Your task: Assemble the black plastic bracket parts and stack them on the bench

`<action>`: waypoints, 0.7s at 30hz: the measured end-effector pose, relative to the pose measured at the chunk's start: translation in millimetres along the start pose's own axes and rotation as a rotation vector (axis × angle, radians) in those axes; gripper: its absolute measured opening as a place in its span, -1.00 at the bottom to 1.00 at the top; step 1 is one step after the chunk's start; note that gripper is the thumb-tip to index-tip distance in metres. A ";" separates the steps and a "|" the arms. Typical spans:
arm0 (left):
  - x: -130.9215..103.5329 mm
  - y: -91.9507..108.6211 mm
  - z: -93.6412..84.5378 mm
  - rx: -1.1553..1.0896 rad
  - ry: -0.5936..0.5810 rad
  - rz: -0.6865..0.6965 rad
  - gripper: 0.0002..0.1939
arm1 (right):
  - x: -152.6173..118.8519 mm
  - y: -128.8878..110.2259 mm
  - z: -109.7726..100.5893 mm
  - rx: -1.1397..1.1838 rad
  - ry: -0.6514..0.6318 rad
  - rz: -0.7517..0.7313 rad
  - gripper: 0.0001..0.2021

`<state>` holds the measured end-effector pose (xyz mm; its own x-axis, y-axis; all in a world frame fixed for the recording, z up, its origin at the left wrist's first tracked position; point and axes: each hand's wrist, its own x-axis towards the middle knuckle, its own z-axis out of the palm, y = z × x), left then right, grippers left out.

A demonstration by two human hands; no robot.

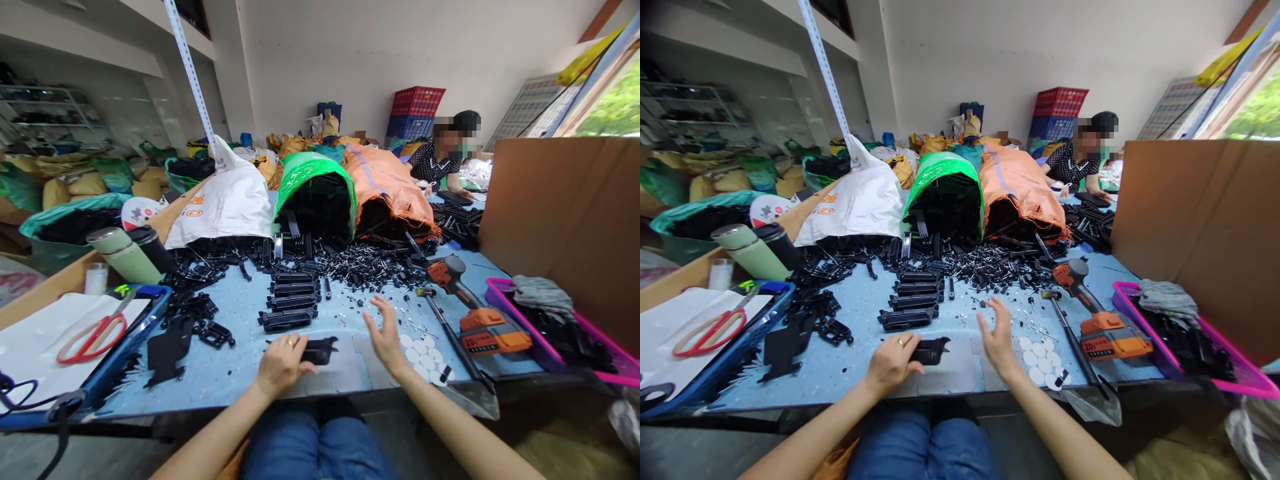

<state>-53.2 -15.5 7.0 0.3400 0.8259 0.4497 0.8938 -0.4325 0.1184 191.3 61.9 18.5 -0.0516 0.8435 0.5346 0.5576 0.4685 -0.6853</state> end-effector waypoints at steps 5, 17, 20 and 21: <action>3.8 -29.1 23.5 0.125 -0.088 -0.061 -0.48 | 39.5 97.4 -94.7 -0.408 0.037 0.007 -0.62; 143.2 -85.4 74.0 -0.039 -0.161 -0.535 -0.36 | 133.1 169.0 -184.4 -0.524 -0.254 0.830 -0.57; 140.1 -88.6 83.9 -0.034 -0.209 -0.541 -0.34 | 144.8 174.6 -179.4 -0.400 -0.298 0.938 -0.61; 135.3 -86.1 86.4 -0.029 -0.224 -0.539 -0.33 | 146.3 177.3 -178.1 -0.374 -0.300 0.969 -0.61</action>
<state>-58.9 164.8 -18.9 -0.1046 0.9871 0.1212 0.9504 0.0633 0.3045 430.1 221.6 63.3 0.3751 0.8658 -0.3313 0.6854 -0.4996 -0.5297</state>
